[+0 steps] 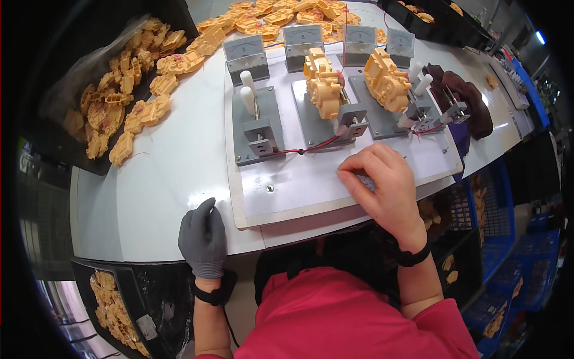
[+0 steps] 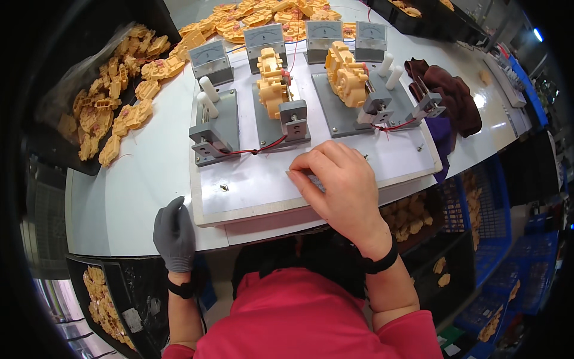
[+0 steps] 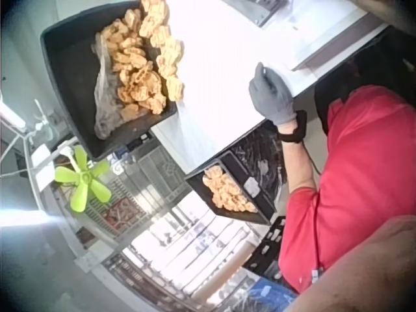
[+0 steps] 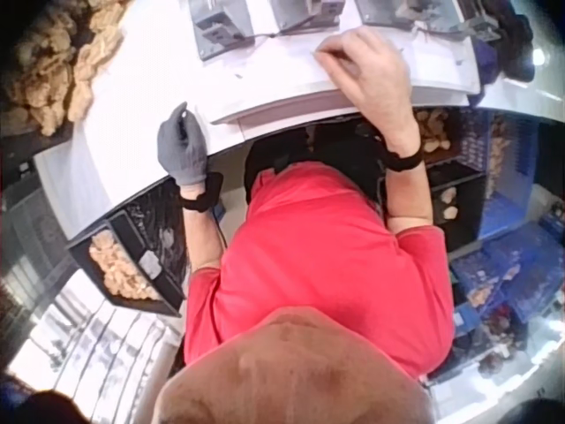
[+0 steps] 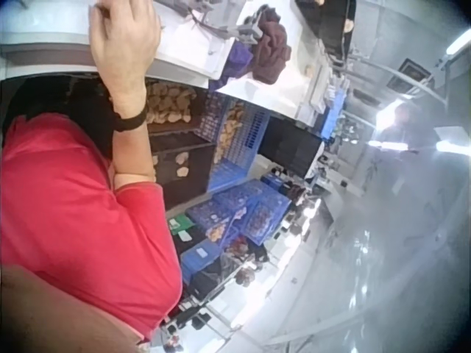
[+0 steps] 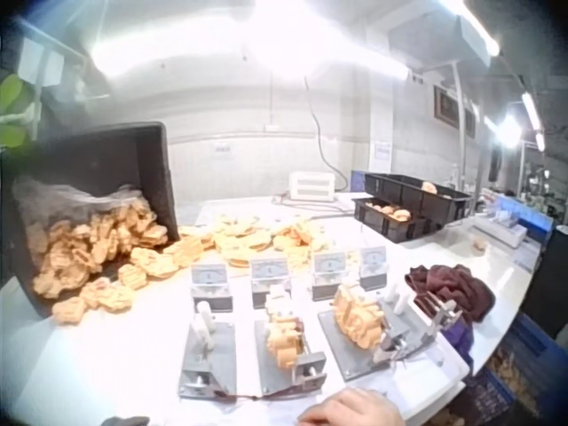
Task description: The person places yellow plastic components onto a testing jig, connects wires, and operates a lever to test the parts. The person also wipes the work surface with a cloth and handles the plastic parts individually, moving them between the jig and a nearby bin.
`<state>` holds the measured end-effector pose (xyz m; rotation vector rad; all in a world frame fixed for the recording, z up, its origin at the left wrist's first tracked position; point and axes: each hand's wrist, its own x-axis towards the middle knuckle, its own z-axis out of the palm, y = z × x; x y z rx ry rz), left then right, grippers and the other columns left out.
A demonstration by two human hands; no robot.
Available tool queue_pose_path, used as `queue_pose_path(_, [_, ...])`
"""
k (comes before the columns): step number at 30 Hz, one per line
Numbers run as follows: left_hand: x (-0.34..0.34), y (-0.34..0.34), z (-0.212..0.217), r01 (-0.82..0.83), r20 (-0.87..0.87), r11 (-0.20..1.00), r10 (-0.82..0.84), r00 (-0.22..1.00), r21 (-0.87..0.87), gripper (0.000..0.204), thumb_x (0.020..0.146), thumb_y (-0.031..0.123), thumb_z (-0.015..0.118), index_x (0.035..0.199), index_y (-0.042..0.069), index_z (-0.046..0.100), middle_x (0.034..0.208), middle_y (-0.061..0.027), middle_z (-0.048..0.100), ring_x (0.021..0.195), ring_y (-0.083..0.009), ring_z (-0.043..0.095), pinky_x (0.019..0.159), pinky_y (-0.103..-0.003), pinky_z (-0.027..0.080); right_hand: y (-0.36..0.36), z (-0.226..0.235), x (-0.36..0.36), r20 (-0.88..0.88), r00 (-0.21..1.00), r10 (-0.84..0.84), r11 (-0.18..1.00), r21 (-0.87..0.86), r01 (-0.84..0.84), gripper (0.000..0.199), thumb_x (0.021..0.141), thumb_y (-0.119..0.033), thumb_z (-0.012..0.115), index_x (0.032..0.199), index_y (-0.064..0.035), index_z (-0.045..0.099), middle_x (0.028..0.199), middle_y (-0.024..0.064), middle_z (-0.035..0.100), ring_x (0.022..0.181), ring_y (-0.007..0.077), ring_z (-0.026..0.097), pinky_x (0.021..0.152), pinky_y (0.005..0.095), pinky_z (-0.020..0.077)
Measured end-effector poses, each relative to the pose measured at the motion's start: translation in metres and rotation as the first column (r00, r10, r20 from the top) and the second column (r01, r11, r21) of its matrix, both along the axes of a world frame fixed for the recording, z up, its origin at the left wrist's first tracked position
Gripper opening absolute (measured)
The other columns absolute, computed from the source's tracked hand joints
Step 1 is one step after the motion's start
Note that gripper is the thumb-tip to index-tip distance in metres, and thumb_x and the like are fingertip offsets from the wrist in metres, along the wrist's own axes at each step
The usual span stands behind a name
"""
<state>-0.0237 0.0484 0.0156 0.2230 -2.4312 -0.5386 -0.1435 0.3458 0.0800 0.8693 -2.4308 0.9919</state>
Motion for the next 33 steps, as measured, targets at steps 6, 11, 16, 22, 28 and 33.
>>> queue_pose_path(6, [0.001,0.002,0.001,-0.019,0.011,1.0,0.019,1.0,-0.011,0.023,0.089,0.0,0.067,0.11,0.009,0.071,0.079,-0.0076,0.061,0.068,-0.0226,0.059,0.062,-0.035,0.048,0.001,0.0,0.001,0.014,1.0,0.014,1.0,-0.005,-0.014,0.008,0.085,-0.015,0.076,0.091,-0.0129,0.071,0.084,0.0015,0.062,0.081,0.0231,0.063,0.073,0.0372,0.0459])
queue_pose_path(11, [0.002,0.0,-0.001,-0.021,-0.003,0.999,0.02,1.0,-0.03,0.024,0.089,-0.001,0.066,0.11,0.008,0.071,0.079,-0.0079,0.061,0.069,-0.0231,0.059,0.063,-0.036,0.048,0.001,0.002,0.0,-0.001,1.0,0.021,1.0,0.01,-0.021,0.008,0.085,-0.015,0.077,0.09,-0.0134,0.072,0.083,0.0017,0.061,0.08,0.023,0.062,0.072,0.0372,0.0463])
queue_pose_path(16, [0.003,0.001,-0.003,-0.054,0.027,0.997,0.052,0.998,0.047,0.024,0.089,-0.001,0.065,0.111,0.007,0.071,0.076,-0.0075,0.058,0.066,-0.0225,0.055,0.061,-0.036,0.045,0.001,0.0,-0.002,-0.004,1.0,0.026,0.999,0.028,-0.026,0.01,0.082,-0.014,0.078,0.088,-0.0134,0.071,0.083,0.0016,0.06,0.08,0.0231,0.062,0.071,0.0369,0.0467])
queue_pose_path(22, [0.001,0.001,-0.003,-0.045,0.003,0.999,0.045,0.999,0.031,0.023,0.09,-0.001,0.064,0.111,0.007,0.071,0.074,-0.0071,0.055,0.065,-0.0222,0.052,0.06,-0.036,0.043,0.002,0.0,-0.003,-0.032,0.999,0.037,0.999,0.015,-0.037,0.01,0.079,-0.009,0.078,0.087,-0.0113,0.071,0.082,0.0027,0.062,0.077,0.0246,0.06,0.071,0.037,0.0449])
queue_pose_path(28, [0.005,-0.002,-0.008,-0.034,0.021,0.998,0.033,0.999,0.053,0.024,0.092,0.0,0.064,0.114,0.006,0.071,0.076,-0.0055,0.057,0.066,-0.0188,0.053,0.061,-0.033,0.044,0.004,0.0,0.0,0.039,0.999,0.037,0.994,-0.106,-0.032,0.033,0.082,-0.01,0.079,0.112,-0.0097,0.065,0.093,0.0038,0.064,0.08,0.0212,0.061,0.076,0.0347,0.0471])
queue_pose_path(33, [-0.004,-0.005,0.042,-0.122,0.197,0.787,0.001,0.98,0.604,0.03,0.097,0.002,0.063,0.127,0.0,0.065,0.103,-0.002,0.066,0.088,-0.0084,0.057,0.079,-0.024,0.048,0.003,0.007,0.001,0.222,0.972,0.082,0.874,-0.485,0.037,0.062,0.087,-0.014,0.079,0.141,-0.0104,0.048,0.11,0.0077,0.062,0.09,0.0187,0.06,0.083,0.0332,0.0486])
